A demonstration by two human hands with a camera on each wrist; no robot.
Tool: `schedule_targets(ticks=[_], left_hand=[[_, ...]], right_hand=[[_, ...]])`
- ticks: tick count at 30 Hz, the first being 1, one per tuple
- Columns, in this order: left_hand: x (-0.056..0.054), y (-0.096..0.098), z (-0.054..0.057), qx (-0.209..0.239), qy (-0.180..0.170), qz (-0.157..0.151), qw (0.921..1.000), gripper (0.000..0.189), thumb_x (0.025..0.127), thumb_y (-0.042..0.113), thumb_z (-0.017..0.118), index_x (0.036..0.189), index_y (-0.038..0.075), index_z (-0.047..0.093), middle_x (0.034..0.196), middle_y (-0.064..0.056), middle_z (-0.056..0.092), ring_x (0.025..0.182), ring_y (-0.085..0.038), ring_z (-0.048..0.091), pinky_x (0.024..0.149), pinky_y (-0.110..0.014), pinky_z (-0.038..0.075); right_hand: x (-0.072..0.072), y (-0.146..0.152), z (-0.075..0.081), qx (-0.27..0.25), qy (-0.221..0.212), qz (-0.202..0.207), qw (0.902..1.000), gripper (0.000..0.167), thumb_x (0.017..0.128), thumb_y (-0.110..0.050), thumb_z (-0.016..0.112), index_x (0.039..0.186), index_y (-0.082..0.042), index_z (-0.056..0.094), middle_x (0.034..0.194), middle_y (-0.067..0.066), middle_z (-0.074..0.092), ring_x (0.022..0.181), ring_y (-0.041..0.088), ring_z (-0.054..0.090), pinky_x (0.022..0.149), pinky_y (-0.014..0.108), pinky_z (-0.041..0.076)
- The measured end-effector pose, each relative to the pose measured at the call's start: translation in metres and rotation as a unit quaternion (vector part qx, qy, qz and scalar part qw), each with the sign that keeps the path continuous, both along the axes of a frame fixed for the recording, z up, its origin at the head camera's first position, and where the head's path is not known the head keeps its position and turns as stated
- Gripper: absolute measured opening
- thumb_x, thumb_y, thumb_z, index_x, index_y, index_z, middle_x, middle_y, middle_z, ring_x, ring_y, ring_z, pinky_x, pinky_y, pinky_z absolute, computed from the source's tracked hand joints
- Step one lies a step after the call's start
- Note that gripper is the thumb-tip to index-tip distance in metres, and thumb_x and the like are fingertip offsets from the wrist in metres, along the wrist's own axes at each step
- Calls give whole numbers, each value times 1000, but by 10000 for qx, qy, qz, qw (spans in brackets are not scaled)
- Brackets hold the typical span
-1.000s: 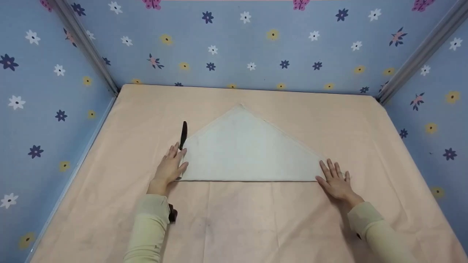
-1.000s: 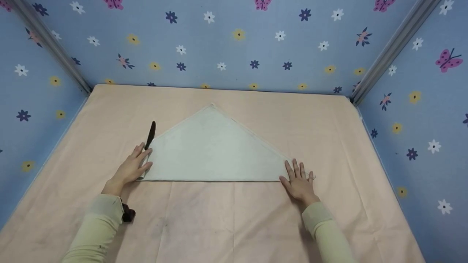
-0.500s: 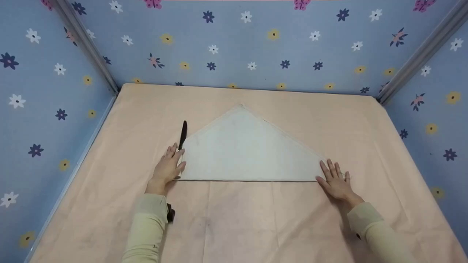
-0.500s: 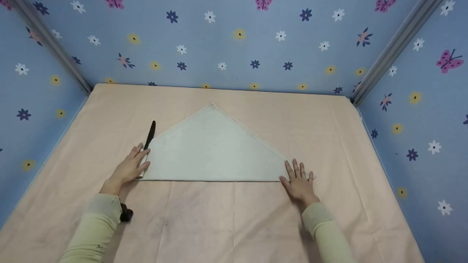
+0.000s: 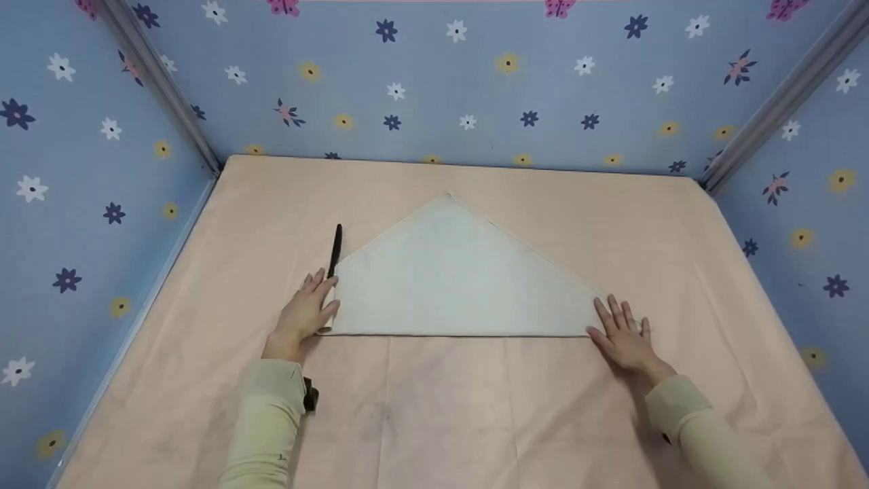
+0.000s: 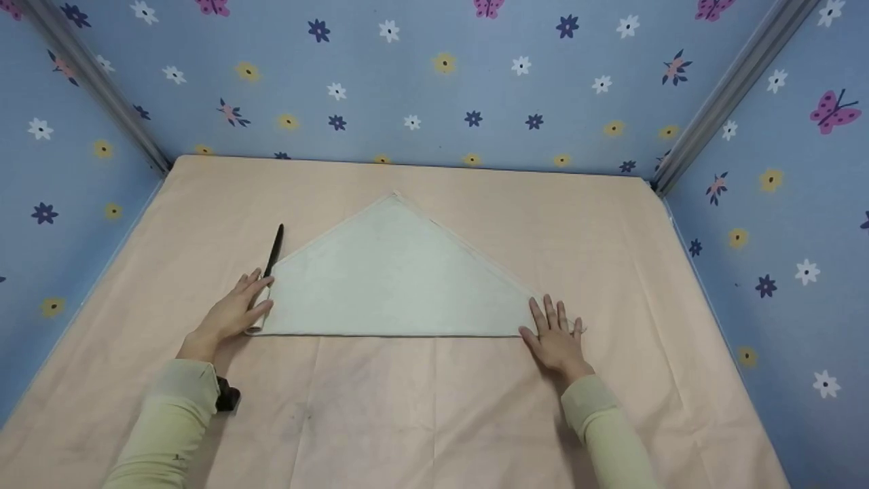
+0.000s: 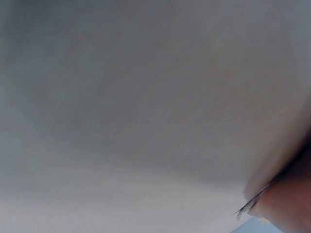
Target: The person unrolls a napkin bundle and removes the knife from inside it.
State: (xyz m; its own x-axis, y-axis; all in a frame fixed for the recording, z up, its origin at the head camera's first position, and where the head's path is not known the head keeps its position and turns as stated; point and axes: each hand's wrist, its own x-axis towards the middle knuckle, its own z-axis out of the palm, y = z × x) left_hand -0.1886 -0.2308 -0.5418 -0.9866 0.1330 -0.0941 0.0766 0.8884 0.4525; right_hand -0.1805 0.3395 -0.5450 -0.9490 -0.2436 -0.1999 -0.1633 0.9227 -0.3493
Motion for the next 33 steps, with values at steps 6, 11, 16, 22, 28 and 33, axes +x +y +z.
schedule_targets(ticks=[6, 11, 16, 22, 28, 33], left_hand=[[0, -3, 1, 133, -51, -29, 9999, 53, 91, 29, 46, 137, 7, 32, 144, -18, 16, 131, -39, 9, 101, -54, 16], [0, -8, 3, 138, -57, -82, 9999, 53, 91, 28, 46, 137, 7, 32, 144, -20, 17, 130, -40, 9, 101, -54, 16], [0, -12, 4, 158, -67, -73, 9998, 52, 91, 26, 47, 137, 7, 32, 143, -21, 17, 130, -40, 9, 101, -55, 16], [0, -15, 5, 98, -130, -48, 9999, 53, 91, 25, 47, 138, 8, 31, 144, -20, 17, 130, -40, 9, 101, -54, 16], [0, -16, 5, 62, -228, 41, 9997, 53, 91, 25, 46, 138, 8, 30, 144, -20, 17, 131, -39, 8, 102, -53, 15], [1, -19, 6, 95, -177, -15, 9998, 52, 91, 25, 46, 138, 8, 31, 143, -21, 18, 130, -40, 9, 102, -54, 15]], right_hand=[[0, -1, 0, 3, 45, 6, 10000, 66, 94, -44, 31, 142, -4, 10, 145, 20, -4, 130, 40, -8, 95, 62, -12], [0, -1, 2, -10, 59, 3, 10000, 66, 94, -44, 31, 142, -5, 10, 145, 21, -4, 130, 40, -8, 95, 62, -12], [0, -1, 2, 39, 42, -13, 10000, 65, 94, -44, 31, 142, -5, 10, 145, 21, -4, 130, 40, -7, 95, 62, -11], [2, 0, 0, -237, 146, 28, 9996, 66, 93, -47, 30, 143, -9, 8, 146, 19, -5, 130, 39, -9, 94, 61, -14], [4, 0, -1, -446, 204, 106, 9987, 65, 92, -50, 26, 144, -19, 0, 147, 13, -11, 131, 34, -15, 93, 60, -19], [1, 1, -2, -164, 16, 21, 9999, 66, 93, -48, 28, 143, -9, 6, 146, 18, -7, 130, 38, -11, 94, 61, -16]])
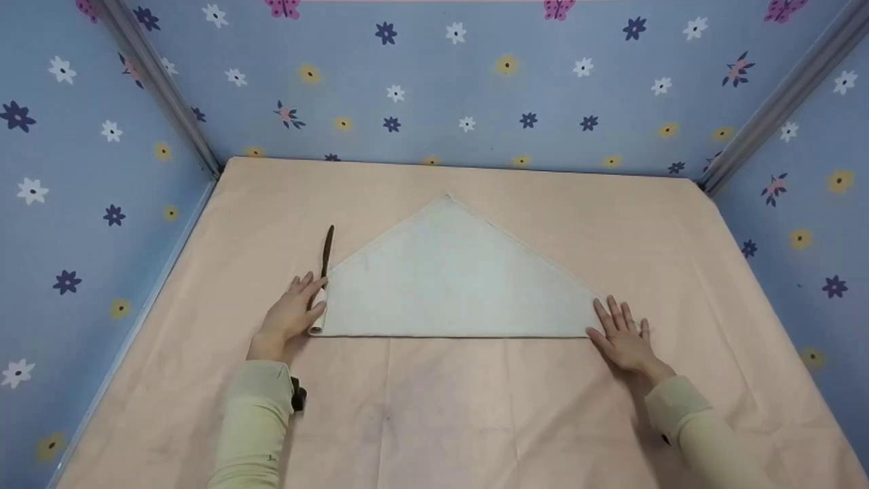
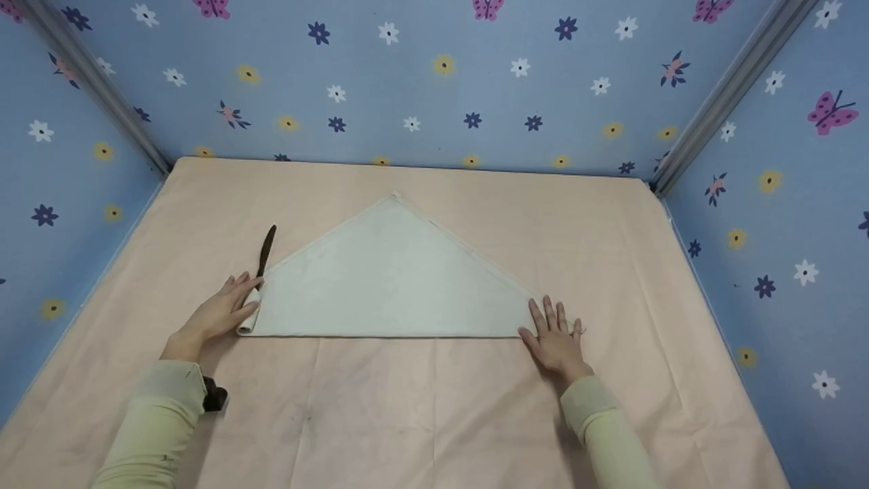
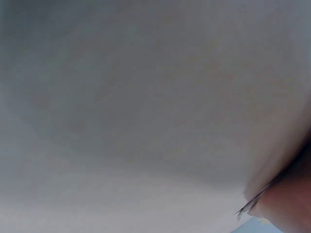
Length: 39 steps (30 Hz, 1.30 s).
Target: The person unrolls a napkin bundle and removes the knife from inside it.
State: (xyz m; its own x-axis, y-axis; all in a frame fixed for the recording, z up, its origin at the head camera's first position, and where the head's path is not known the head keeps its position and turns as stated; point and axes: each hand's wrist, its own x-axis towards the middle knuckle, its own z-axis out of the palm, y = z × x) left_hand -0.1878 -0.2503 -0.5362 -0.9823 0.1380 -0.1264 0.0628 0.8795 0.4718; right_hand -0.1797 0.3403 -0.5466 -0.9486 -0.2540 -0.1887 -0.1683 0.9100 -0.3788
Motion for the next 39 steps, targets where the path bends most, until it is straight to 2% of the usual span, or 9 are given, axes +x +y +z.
schedule_targets(ticks=[7, 13, 18, 24, 31, 39], left_hand=[[4, -10, -1, -19, -29, -81, 10000, 52, 92, 26, 43, 138, 6, 30, 142, -24, 18, 129, -43, 9, 101, -55, 15], [6, -13, -2, -39, 61, -83, 9999, 50, 92, 27, 42, 137, 6, 32, 141, -24, 20, 128, -43, 10, 100, -56, 15], [7, -9, 0, -167, 129, -33, 9998, 49, 93, 24, 41, 136, 4, 33, 141, -23, 21, 129, -42, 12, 101, -54, 16], [7, -2, 3, -112, 145, 39, 9998, 50, 92, 23, 42, 136, 0, 31, 142, -21, 20, 130, -38, 11, 103, -51, 15], [7, 6, 0, -164, 397, -40, 9991, 53, 92, 25, 47, 135, -2, 32, 143, -20, 18, 130, -39, 13, 102, -51, 18], [6, 10, -4, -261, 452, -118, 9986, 55, 91, 30, 48, 136, 1, 33, 144, -20, 16, 129, -41, 12, 100, -55, 18]], right_hand=[[-1, -1, 1, 209, -85, -44, 9997, 66, 94, -46, 28, 143, -7, 7, 146, 19, -6, 130, 38, -10, 95, 61, -12], [-1, 0, 0, 182, -62, -33, 9998, 66, 94, -46, 29, 142, -7, 7, 146, 19, -6, 130, 39, -9, 95, 61, -13], [-1, -1, -1, 139, -77, -27, 9999, 66, 94, -45, 29, 142, -6, 7, 146, 19, -6, 130, 38, -10, 94, 61, -13], [0, 0, 1, 118, -41, 22, 9999, 66, 94, -45, 30, 142, -6, 8, 146, 19, -6, 130, 39, -9, 94, 62, -13], [-1, 0, -1, 154, -21, -14, 9999, 67, 94, -46, 30, 142, -6, 8, 146, 19, -5, 130, 39, -8, 94, 62, -12], [-1, 0, 0, 149, -43, -32, 9999, 67, 93, -46, 29, 142, -6, 8, 146, 19, -6, 130, 39, -9, 94, 62, -13]])
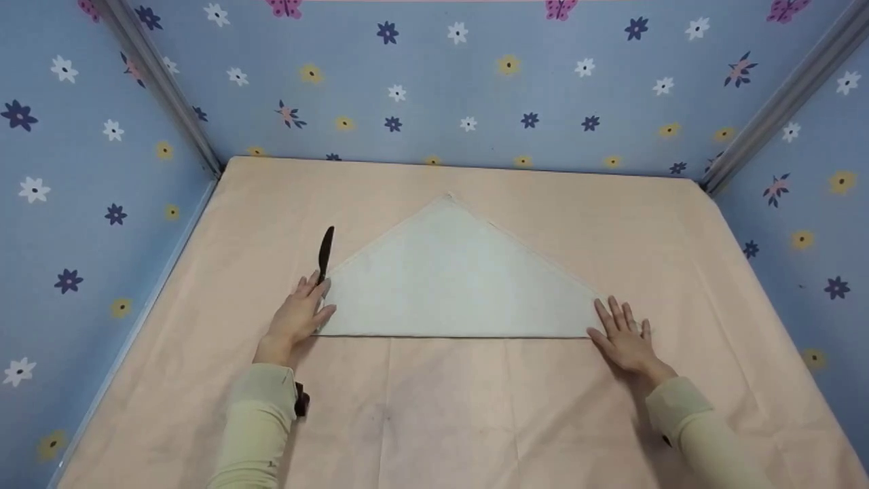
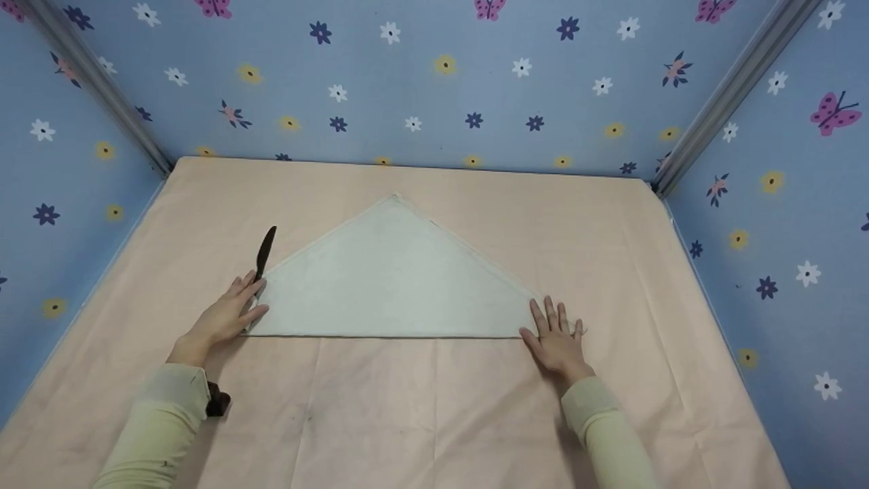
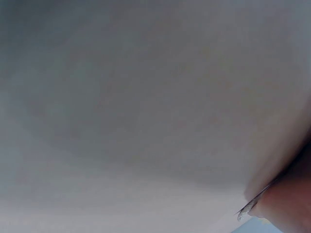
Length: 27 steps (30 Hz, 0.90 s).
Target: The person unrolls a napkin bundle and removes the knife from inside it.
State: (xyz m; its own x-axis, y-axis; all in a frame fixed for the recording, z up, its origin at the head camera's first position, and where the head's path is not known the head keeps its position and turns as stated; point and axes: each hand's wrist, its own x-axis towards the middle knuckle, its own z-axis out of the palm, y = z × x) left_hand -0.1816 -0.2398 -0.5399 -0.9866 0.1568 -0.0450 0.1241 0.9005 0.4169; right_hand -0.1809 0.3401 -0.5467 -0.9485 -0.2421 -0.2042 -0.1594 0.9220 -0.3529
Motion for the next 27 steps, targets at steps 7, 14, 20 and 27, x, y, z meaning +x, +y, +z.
schedule_targets(ticks=[7, 14, 20, 27], left_hand=[[-1, 0, -1, -70, -223, -47, 9997, 58, 92, 34, 46, 138, 3, 29, 145, -20, 12, 130, -39, 8, 99, -57, 16], [-1, -4, -2, -78, -321, -106, 9994, 61, 91, 37, 45, 139, 4, 26, 144, -22, 10, 130, -40, 6, 97, -62, 12], [-1, -7, -2, -122, -265, -100, 9995, 62, 91, 39, 46, 139, 5, 27, 143, -23, 13, 130, -41, 8, 97, -63, 11], [0, -9, -1, -60, -259, -59, 9996, 62, 89, 39, 49, 138, 5, 30, 142, -21, 19, 129, -41, 10, 99, -60, 12]], right_hand=[[-1, 0, 0, 24, 66, 0, 10000, 67, 93, -47, 29, 142, -6, 8, 146, 19, -5, 130, 39, -9, 95, 62, -12], [0, -1, 1, 45, -40, -23, 10000, 67, 94, -47, 27, 143, -8, 5, 146, 18, -8, 130, 39, -11, 95, 61, -14], [0, -1, 1, 60, -50, -6, 10000, 66, 94, -46, 28, 142, -7, 6, 146, 20, -7, 130, 39, -11, 94, 62, -14], [0, -1, 1, 59, -54, -24, 10000, 66, 94, -46, 28, 142, -6, 6, 146, 20, -7, 130, 40, -10, 94, 61, -14]])
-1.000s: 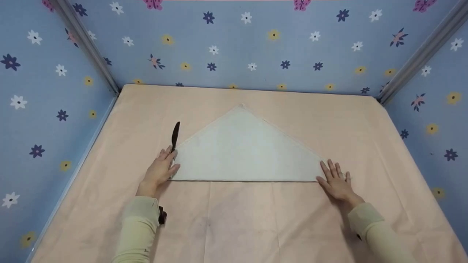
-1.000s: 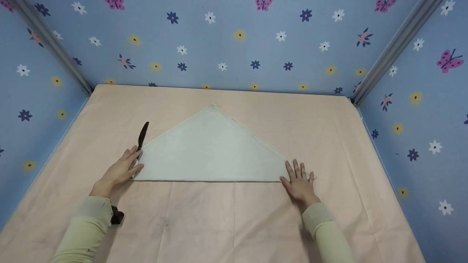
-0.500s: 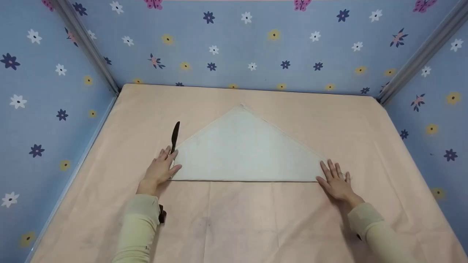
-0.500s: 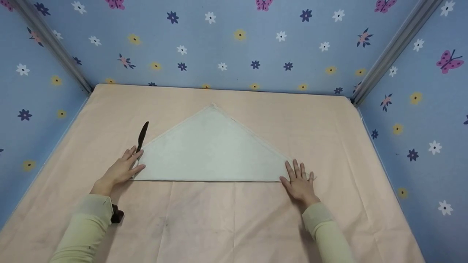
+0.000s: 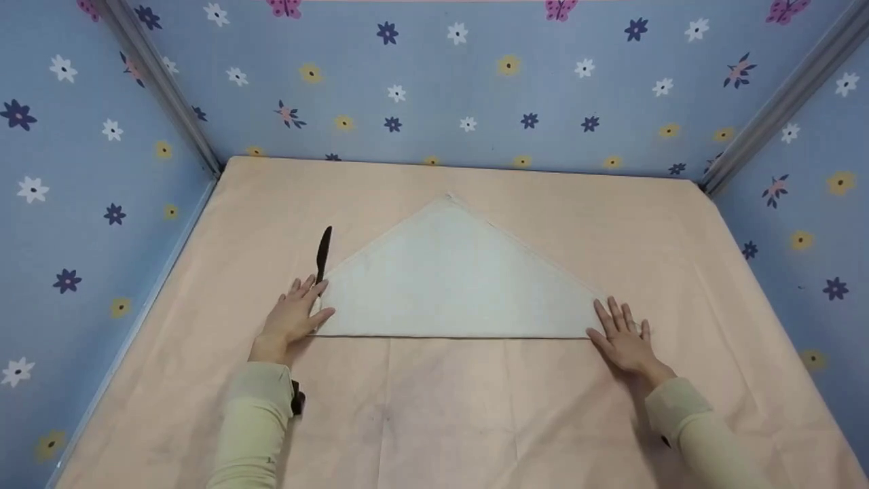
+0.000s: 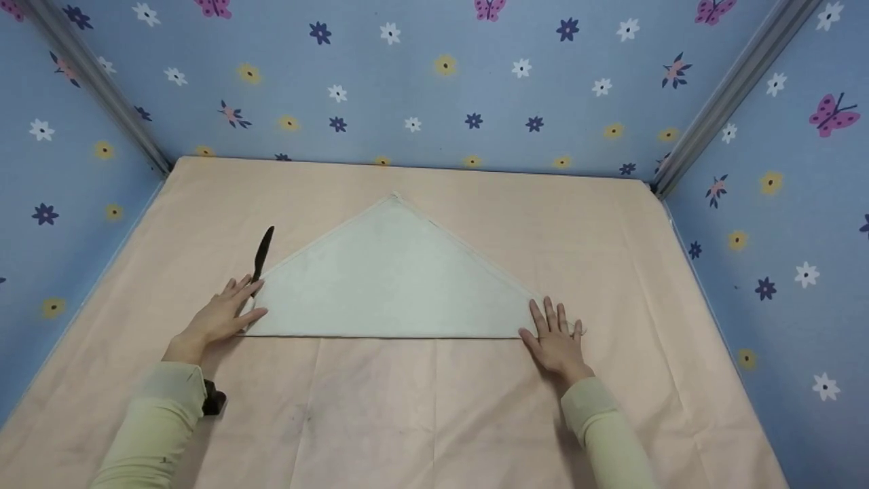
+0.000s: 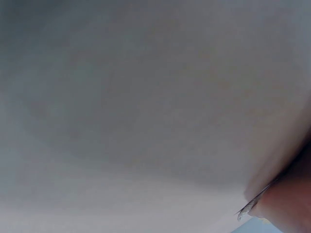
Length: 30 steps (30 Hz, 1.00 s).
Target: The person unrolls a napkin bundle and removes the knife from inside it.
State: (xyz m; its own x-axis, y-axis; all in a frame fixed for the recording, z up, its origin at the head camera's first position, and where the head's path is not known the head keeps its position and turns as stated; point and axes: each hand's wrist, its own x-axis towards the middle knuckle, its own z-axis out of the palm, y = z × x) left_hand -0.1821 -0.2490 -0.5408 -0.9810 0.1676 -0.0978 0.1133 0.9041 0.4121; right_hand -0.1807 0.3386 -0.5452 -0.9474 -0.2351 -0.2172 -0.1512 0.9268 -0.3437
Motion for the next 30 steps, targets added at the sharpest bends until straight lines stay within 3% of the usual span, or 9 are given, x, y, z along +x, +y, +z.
schedule_targets(ticks=[11, 30], left_hand=[[-2, -6, 0, 312, -247, -4, 9992, 67, 87, 41, 52, 138, 5, 29, 144, -18, 18, 130, -39, 7, 101, -57, 10], [-1, -12, 4, 540, -300, -192, 9979, 56, 90, 26, 51, 137, 2, 30, 143, -21, 18, 129, -42, 10, 101, -56, 13]], right_hand=[[0, 0, -2, 58, 31, -9, 10000, 67, 93, -47, 27, 142, -7, 6, 146, 19, -7, 130, 39, -10, 94, 61, -14], [0, 1, -3, 18, 38, 5, 10000, 67, 94, -47, 27, 143, -7, 7, 146, 19, -7, 130, 39, -10, 94, 61, -14]])
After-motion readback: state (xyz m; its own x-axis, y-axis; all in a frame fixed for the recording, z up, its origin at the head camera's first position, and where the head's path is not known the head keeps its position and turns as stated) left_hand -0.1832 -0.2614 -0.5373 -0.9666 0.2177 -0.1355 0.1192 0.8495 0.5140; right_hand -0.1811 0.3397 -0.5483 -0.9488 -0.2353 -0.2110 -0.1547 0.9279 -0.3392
